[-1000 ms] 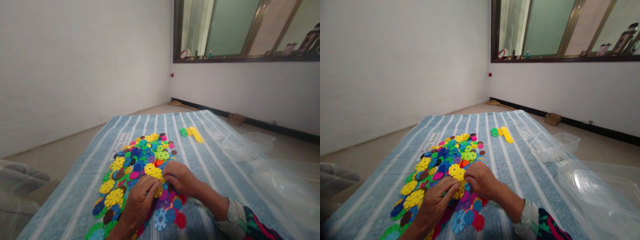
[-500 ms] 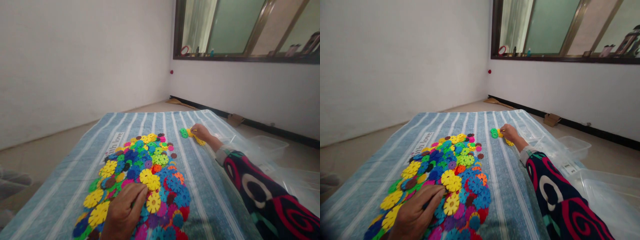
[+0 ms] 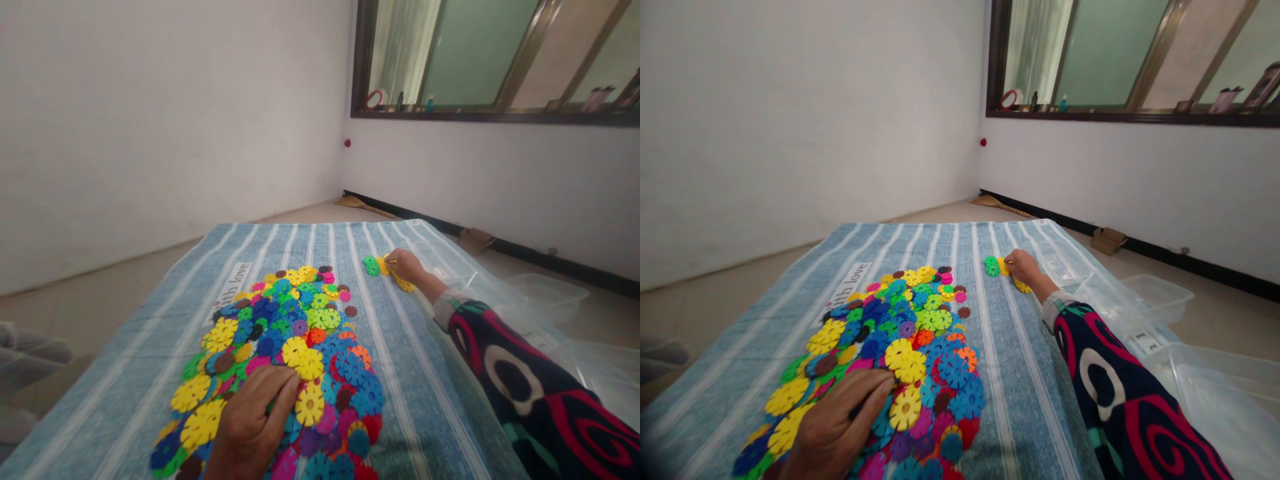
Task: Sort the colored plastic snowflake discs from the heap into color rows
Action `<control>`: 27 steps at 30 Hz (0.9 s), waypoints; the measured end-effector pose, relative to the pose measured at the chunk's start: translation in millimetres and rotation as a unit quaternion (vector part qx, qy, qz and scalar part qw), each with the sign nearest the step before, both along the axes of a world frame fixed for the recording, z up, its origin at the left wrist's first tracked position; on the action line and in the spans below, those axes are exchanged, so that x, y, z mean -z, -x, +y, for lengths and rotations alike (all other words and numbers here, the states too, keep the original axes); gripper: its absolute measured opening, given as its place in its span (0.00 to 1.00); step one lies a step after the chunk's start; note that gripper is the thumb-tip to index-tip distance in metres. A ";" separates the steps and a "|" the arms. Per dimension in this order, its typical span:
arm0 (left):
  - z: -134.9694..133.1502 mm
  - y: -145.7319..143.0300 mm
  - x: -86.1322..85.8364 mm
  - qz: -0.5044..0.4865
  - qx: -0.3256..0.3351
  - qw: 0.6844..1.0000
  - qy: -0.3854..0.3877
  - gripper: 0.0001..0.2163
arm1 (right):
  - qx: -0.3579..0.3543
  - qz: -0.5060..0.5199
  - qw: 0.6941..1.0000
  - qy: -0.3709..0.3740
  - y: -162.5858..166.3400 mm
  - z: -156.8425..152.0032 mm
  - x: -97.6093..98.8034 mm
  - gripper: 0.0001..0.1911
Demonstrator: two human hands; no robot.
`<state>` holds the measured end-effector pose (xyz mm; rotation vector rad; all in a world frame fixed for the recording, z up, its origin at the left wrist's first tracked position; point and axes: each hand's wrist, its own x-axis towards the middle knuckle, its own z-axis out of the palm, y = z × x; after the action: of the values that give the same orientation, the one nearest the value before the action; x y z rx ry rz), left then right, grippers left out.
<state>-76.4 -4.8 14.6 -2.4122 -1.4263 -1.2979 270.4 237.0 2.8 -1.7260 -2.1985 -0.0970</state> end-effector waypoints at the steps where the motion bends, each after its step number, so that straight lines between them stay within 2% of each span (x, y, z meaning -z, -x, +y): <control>1: -0.1 -0.1 0.1 -0.001 0.001 1.000 0.004 0.08 | 0.008 0.003 1.000 -0.005 1.1 -2.8 -0.8 0.13; 4: -0.2 -0.8 1.0 0.000 0.002 1.000 0.011 0.08 | 0.016 0.012 1.000 -0.014 10.1 -17.3 -2.3 0.14; 6: -0.1 -1.3 2.1 0.002 -0.003 1.000 0.011 0.08 | -0.004 0.020 1.000 -0.018 22.4 -33.6 -1.9 0.12; 12: -0.2 0.8 7.9 0.018 -0.047 0.998 0.036 0.09 | -0.187 0.104 0.976 -0.035 82.0 -112.8 1.6 0.09; 17: -0.3 2.0 11.9 0.028 -0.068 0.996 0.051 0.09 | -0.271 0.148 0.950 -0.036 128.0 -166.6 -2.7 0.07; 21: -1.2 0.0 13.1 0.042 -0.071 0.995 0.059 0.09 | -0.282 0.120 0.951 -0.030 152.3 -179.9 -5.5 0.04; 25: -0.5 -1.2 15.5 0.060 -0.073 0.993 0.069 0.09 | -0.253 0.079 0.964 -0.017 166.2 -185.7 -6.0 0.13; 27: 1.1 -1.0 17.5 0.068 -0.077 0.992 0.068 0.08 | -0.239 0.072 0.968 -0.017 170.2 -188.8 -5.2 0.14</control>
<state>-75.5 -3.7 -2.9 -2.3627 -1.6717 -1.0157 100.2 48.3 8.0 -1.1020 -2.4137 0.1051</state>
